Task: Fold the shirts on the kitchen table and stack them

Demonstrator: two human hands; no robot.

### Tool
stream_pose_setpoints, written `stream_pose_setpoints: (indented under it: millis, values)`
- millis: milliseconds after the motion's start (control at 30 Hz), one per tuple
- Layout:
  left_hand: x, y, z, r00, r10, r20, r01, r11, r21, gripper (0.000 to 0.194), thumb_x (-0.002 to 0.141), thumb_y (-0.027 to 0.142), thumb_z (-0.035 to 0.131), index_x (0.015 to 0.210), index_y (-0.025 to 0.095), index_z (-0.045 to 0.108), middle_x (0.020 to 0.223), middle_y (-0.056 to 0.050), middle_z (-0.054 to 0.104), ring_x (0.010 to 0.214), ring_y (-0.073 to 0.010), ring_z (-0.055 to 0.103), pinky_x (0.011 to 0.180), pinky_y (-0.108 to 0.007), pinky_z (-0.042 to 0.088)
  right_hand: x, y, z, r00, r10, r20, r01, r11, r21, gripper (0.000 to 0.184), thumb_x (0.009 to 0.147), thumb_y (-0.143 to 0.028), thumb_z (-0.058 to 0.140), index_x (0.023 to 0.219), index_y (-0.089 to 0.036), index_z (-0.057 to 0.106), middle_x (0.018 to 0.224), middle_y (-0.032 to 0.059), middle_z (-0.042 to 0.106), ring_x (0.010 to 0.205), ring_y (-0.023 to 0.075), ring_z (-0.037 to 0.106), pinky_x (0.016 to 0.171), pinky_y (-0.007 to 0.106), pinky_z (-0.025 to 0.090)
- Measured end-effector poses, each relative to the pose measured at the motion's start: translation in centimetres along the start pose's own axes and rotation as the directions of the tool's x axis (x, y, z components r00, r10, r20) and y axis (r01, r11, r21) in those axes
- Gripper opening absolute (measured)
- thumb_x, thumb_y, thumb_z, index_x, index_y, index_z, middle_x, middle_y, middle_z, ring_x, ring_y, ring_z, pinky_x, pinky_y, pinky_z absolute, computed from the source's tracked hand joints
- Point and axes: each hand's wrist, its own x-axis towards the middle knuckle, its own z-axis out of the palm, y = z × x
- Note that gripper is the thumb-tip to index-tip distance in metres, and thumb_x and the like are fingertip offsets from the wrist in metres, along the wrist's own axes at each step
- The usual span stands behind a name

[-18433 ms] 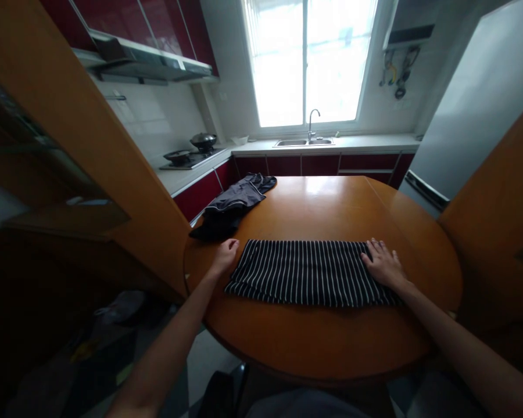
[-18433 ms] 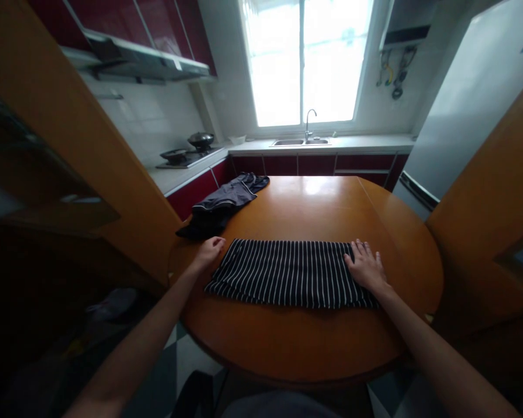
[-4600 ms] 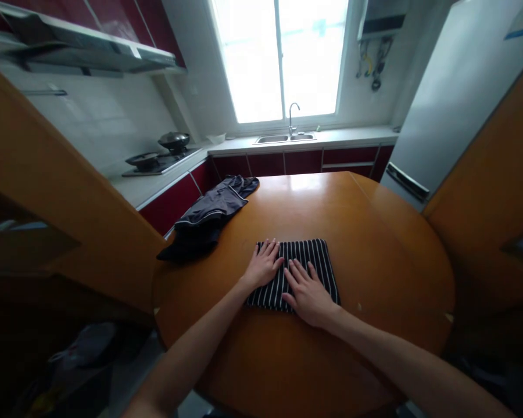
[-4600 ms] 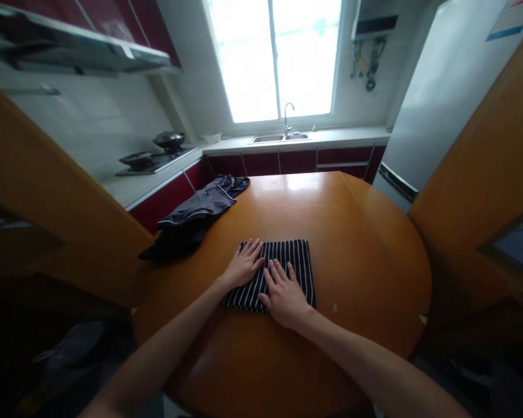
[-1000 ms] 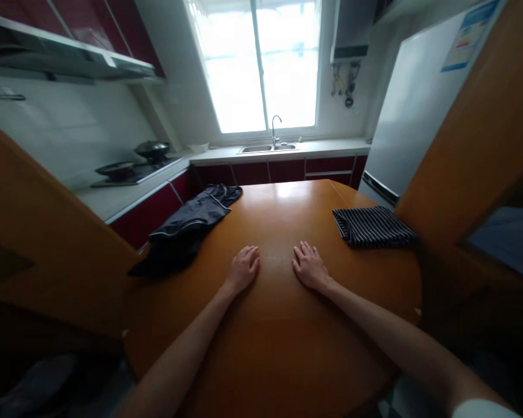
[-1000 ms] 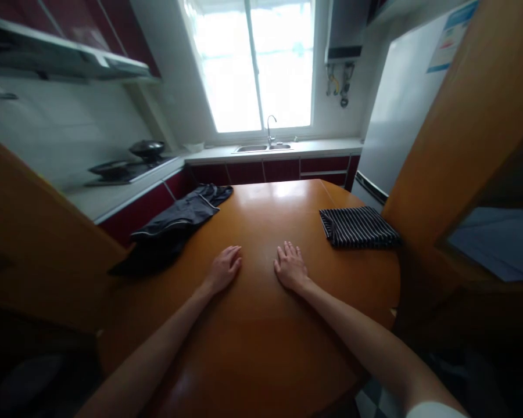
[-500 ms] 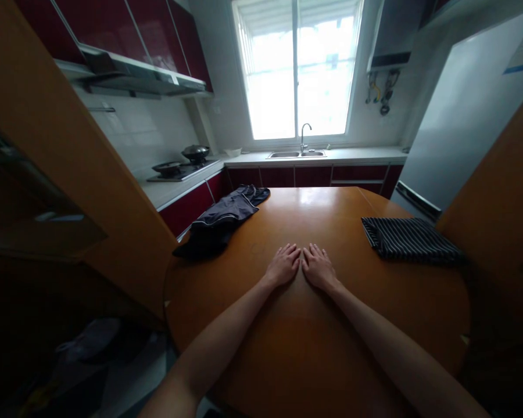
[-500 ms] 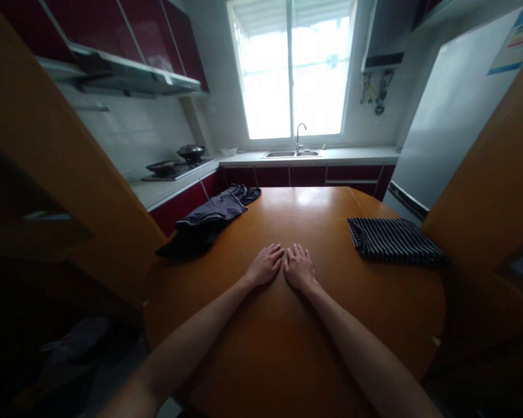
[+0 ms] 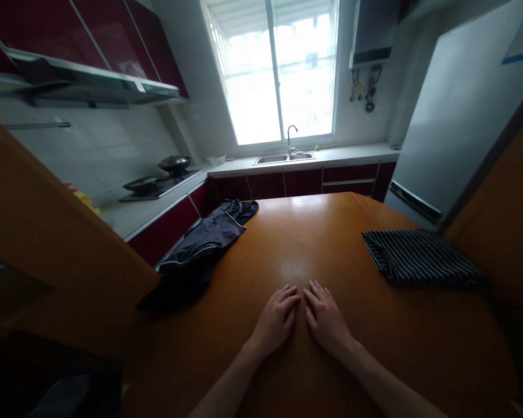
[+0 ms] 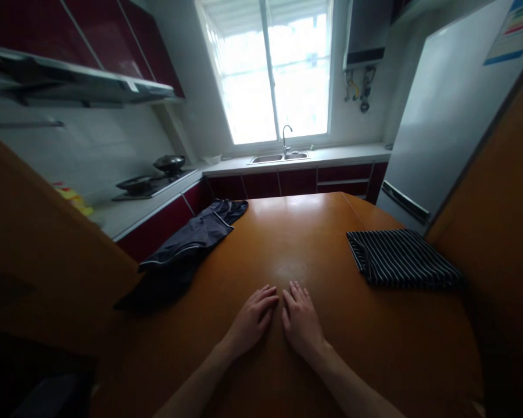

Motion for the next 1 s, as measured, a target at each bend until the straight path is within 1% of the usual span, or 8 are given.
stream_pose_setpoints:
  millis: [167, 300, 400, 533, 667, 767, 900, 1000]
  values:
    - [-0.9, -0.1, 0.3, 0.999, -0.029, -0.023, 0.028, 0.997, -0.067, 0.034, 0.095, 0.016, 0.052, 0.122, 0.027, 0.069, 0.143, -0.006, 0.059, 0.14, -0.0234, 0.047, 0.12, -0.051, 0.035, -0.8, -0.2, 0.5, 0.998, 0.039, -0.039, -0.036, 0.998, 0.059, 0.05, 0.09, -0.018, 0.046, 0.138, -0.018, 0.061, 0.156, 0.012, 0.044, 0.148, 0.0258, 0.035, 0.122, 0.049, 0.028]
    - [-0.3, -0.2, 0.3, 0.999, 0.037, -0.037, -0.04, 0.997, -0.068, 0.032, 0.096, 0.018, 0.051, 0.121, 0.025, 0.07, 0.142, -0.007, 0.06, 0.139, -0.0237, 0.048, 0.119, -0.049, 0.036, -0.1, -0.1, -0.2, 0.997, 0.023, -0.08, -0.015, 0.994, 0.107, 0.045, 0.09, -0.02, 0.046, 0.132, -0.019, 0.065, 0.154, 0.0118, 0.047, 0.147, 0.0265, 0.036, 0.121, 0.049, 0.031]
    - [0.4, -0.3, 0.3, 0.995, 0.081, -0.055, -0.085, 0.993, -0.077, 0.028, 0.097, 0.021, 0.052, 0.117, 0.022, 0.072, 0.138, -0.009, 0.062, 0.136, -0.0229, 0.051, 0.117, -0.045, 0.039, 0.6, 0.2, -0.5, 0.994, 0.02, -0.107, -0.007, 0.992, 0.122, 0.042, 0.09, -0.021, 0.047, 0.128, -0.017, 0.067, 0.152, 0.0132, 0.049, 0.145, 0.026, 0.038, 0.12, 0.045, 0.031]
    - [0.7, -0.5, 0.6, 0.993, 0.094, -0.072, -0.1, 0.991, -0.092, 0.026, 0.097, 0.022, 0.053, 0.113, 0.02, 0.073, 0.134, -0.01, 0.065, 0.13, -0.0225, 0.056, 0.115, -0.041, 0.041, 0.8, 0.5, -0.4, 0.995, 0.024, -0.092, -0.015, 0.995, 0.095, 0.039, 0.091, -0.021, 0.049, 0.124, -0.014, 0.069, 0.148, 0.0151, 0.053, 0.143, 0.0249, 0.042, 0.119, 0.039, 0.031]
    - [1.0, -0.7, 0.9, 0.989, 0.123, -0.086, -0.132, 0.985, -0.114, 0.025, 0.095, 0.021, 0.054, 0.111, 0.018, 0.074, 0.131, -0.011, 0.067, 0.125, -0.0228, 0.06, 0.113, -0.04, 0.043, 1.2, 0.3, 0.0, 0.997, 0.027, -0.077, -0.025, 0.999, 0.035, 0.038, 0.092, -0.022, 0.049, 0.124, -0.016, 0.069, 0.147, 0.0141, 0.054, 0.141, 0.0254, 0.044, 0.118, 0.039, 0.031]
    - [1.0, -0.6, 0.9, 0.987, 0.125, -0.104, -0.14, 0.979, -0.148, 0.024, 0.094, 0.019, 0.055, 0.109, 0.018, 0.074, 0.127, -0.011, 0.069, 0.121, -0.0225, 0.062, 0.111, -0.039, 0.044, 1.5, 0.0, 0.2, 0.998, 0.007, -0.064, -0.005, 0.999, 0.032, 0.039, 0.092, -0.021, 0.048, 0.124, -0.018, 0.069, 0.146, 0.0128, 0.056, 0.14, 0.0248, 0.045, 0.117, 0.039, 0.032]
    - [0.7, 0.0, 0.8, 0.988, 0.1, -0.121, -0.122, 0.973, -0.197, 0.024, 0.093, 0.015, 0.055, 0.107, 0.02, 0.074, 0.119, -0.008, 0.072, 0.116, -0.0209, 0.064, 0.108, -0.037, 0.047, 1.0, 0.2, 0.3, 0.996, -0.036, -0.087, 0.046, 0.993, 0.113, 0.04, 0.088, -0.017, 0.049, 0.121, -0.02, 0.071, 0.144, 0.0108, 0.057, 0.138, 0.0245, 0.047, 0.117, 0.04, 0.035]
    - [0.3, 0.5, 0.6, 0.99, 0.068, -0.127, -0.093, 0.974, -0.205, 0.025, 0.092, 0.014, 0.055, 0.108, 0.021, 0.073, 0.117, -0.006, 0.072, 0.113, -0.0203, 0.064, 0.106, -0.036, 0.047, 0.2, 0.7, 0.0, 0.986, -0.052, -0.156, 0.086, 0.971, 0.223, 0.04, 0.086, -0.017, 0.048, 0.119, -0.02, 0.07, 0.138, 0.0107, 0.061, 0.132, 0.0239, 0.052, 0.115, 0.041, 0.039]
